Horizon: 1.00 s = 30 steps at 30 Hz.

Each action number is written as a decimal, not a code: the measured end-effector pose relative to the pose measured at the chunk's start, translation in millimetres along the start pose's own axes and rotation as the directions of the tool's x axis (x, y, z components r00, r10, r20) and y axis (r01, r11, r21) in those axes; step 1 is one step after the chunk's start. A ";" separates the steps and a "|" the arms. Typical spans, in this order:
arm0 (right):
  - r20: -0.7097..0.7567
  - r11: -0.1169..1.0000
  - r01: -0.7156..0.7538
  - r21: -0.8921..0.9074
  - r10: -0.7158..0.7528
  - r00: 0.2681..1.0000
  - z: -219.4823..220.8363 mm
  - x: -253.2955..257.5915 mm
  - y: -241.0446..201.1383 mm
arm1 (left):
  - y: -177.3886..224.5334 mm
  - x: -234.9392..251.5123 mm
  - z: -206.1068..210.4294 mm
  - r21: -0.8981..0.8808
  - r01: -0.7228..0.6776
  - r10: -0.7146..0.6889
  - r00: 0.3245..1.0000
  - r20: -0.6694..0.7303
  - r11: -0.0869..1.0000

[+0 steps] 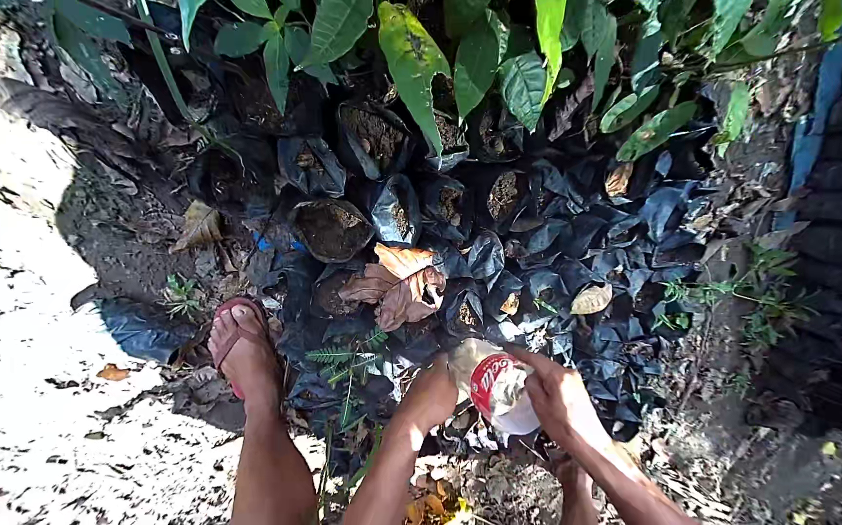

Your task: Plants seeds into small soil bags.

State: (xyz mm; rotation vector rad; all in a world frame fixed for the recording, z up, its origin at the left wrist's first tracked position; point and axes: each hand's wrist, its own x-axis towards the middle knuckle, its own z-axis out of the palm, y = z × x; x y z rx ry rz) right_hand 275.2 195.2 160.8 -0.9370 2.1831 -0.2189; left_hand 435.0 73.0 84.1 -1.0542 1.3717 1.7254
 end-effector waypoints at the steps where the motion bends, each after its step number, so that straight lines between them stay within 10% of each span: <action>1: -0.050 1.000 0.009 0.010 -0.009 0.999 -11.6 3.8 -7.6 | -1.3 -0.4 -2.0 -0.184 -0.038 0.031 0.999 -0.042 0.982; 6: -0.021 0.997 0.074 -0.005 -0.074 0.997 -33.6 4.9 -74.9 | 11.3 -21.4 -15.4 -0.903 0.003 0.075 0.996 0.039 0.429; 10: 0.029 0.988 0.150 0.031 -0.151 0.988 -31.5 18.2 -113.3 | 6.8 -31.8 -26.6 -0.996 -0.044 0.129 0.991 -0.034 0.073; 14: -0.216 0.925 0.297 0.239 -0.248 0.944 -41.0 8.9 -129.8 | 1.6 -28.9 -26.8 -0.994 -0.029 0.122 0.992 -0.042 -0.107; 20: 0.386 0.994 -0.031 0.106 -0.013 0.922 0.0 24.3 -120.1 | 13.5 -2.8 -8.6 -0.971 -0.189 -0.043 0.979 -0.197 0.146; 27: 0.074 0.999 -0.030 0.045 0.027 0.997 67.5 56.3 -76.8 | 10.0 9.7 6.1 -0.731 -0.404 -0.160 0.808 -0.567 0.550; 30: 0.030 0.907 -0.174 0.384 0.176 0.984 73.9 54.8 -83.4 | 13.7 2.1 3.9 -0.537 -0.371 -0.140 0.711 -0.689 0.757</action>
